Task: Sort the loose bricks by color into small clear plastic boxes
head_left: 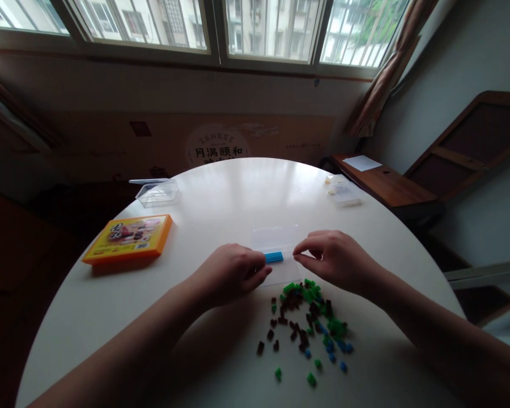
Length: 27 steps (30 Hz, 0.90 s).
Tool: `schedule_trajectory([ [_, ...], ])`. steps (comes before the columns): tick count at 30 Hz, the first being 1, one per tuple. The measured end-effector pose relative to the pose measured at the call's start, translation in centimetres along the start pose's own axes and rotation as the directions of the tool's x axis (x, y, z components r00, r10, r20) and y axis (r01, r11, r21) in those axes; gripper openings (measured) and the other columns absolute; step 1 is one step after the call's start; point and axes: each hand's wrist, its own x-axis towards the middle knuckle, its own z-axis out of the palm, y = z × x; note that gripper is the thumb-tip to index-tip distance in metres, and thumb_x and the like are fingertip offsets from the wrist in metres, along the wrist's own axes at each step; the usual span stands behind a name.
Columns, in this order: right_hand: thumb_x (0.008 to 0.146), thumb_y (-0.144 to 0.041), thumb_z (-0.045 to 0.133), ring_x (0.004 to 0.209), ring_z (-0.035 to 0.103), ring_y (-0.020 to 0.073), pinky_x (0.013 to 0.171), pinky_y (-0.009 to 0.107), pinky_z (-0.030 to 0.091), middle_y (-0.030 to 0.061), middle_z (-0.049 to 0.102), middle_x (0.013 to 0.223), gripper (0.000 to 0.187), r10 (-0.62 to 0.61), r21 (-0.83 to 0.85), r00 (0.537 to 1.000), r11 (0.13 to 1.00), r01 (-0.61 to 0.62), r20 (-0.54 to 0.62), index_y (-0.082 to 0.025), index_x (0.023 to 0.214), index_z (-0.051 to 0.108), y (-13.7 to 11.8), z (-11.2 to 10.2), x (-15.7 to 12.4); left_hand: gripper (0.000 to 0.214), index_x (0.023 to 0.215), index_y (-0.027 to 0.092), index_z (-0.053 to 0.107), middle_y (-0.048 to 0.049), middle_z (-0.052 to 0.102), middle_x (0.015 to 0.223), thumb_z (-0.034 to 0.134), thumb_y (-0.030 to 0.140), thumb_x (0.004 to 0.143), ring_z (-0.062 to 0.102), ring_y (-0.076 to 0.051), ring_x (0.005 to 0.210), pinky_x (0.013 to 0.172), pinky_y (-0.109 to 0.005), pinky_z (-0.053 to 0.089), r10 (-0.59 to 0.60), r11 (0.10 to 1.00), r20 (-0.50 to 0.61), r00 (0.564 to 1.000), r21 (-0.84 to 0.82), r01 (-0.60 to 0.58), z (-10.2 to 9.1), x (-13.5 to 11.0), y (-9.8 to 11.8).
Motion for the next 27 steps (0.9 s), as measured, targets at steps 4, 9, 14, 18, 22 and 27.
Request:
schedule_trajectory([
  [4,0.086,-0.023,0.063,0.066,0.056,0.009,0.062,0.022,0.038,-0.001,0.067,0.079,0.015,-0.206,0.12,0.968,0.975,0.189,0.144,-0.023,0.096,0.074,1.0,-2.4,-1.1,0.031,0.064,0.018,0.05,0.0038,0.045,0.054,0.051,0.032,0.091,0.036,-0.009,0.049,0.05,-0.022,0.029,0.033,0.999,-0.021,0.999,-0.017,-0.034,-0.1,0.1,0.0],
  [9,0.084,-0.017,0.065,0.06,0.053,0.0068,0.059,0.019,0.037,-0.0026,0.063,0.073,0.018,-0.377,0.259,0.839,0.921,0.293,0.393,-0.024,0.096,0.075,1.2,-4.5,-1.7,0.032,0.061,0.018,0.047,0.0055,0.037,0.052,0.052,0.03,0.09,0.031,-0.009,0.047,0.048,-0.021,0.028,0.058,0.998,-0.067,0.996,-0.01,-0.059,-0.3,0.1,0.1],
  [14,0.079,-0.015,0.065,0.065,0.056,0.0088,0.063,0.02,0.039,-0.0016,0.067,0.078,0.021,-0.388,0.289,0.702,0.921,0.263,0.597,-0.024,0.093,0.077,0.8,-4.7,-2.0,0.034,0.059,0.018,0.043,0.0061,0.034,0.053,0.052,0.029,0.09,0.028,-0.008,0.047,0.047,-0.021,0.027,0.062,0.998,-0.114,0.992,-0.015,-0.064,-0.6,0.1,0.0],
  [18,0.077,-0.018,0.066,0.066,0.058,0.0106,0.063,0.021,0.039,-0.0004,0.07,0.078,0.018,-0.337,0.249,0.614,0.942,0.227,0.714,-0.023,0.087,0.078,1.1,-4.7,-2.2,0.034,0.058,0.018,0.045,0.006,0.034,0.053,0.052,0.028,0.09,0.028,-0.008,0.048,0.048,-0.021,0.028,0.049,0.998,-0.15,0.987,-0.021,-0.053,-0.6,0.1,0.0],
  [22,0.077,-0.023,0.066,0.063,0.059,0.0106,0.062,0.022,0.038,-0.0012,0.073,0.078,0.017,-0.315,0.24,0.568,0.949,0.204,0.76,-0.024,0.089,0.079,1.1,-5.2,-2.9,0.034,0.058,0.017,0.046,0.0061,0.033,0.053,0.052,0.028,0.089,0.029,-0.008,0.048,0.048,-0.021,0.028,0.037,0.999,-0.181,0.983,-0.024,-0.042,-0.5,0.1,0.0],
  [27,0.074,-0.02,0.065,0.062,0.058,0.0119,0.062,0.024,0.037,-0.0029,0.072,0.074,0.017,-0.309,0.176,0.616,0.947,0.269,0.724,-0.027,0.082,0.077,0.0,-5.6,-3.9,0.034,0.058,0.017,0.047,0.0061,0.033,0.053,0.052,0.027,0.089,0.029,-0.008,0.048,0.047,-0.021,0.028,0.036,0.999,-0.195,0.98,-0.028,-0.042,-0.6,0.1,-0.1],
])
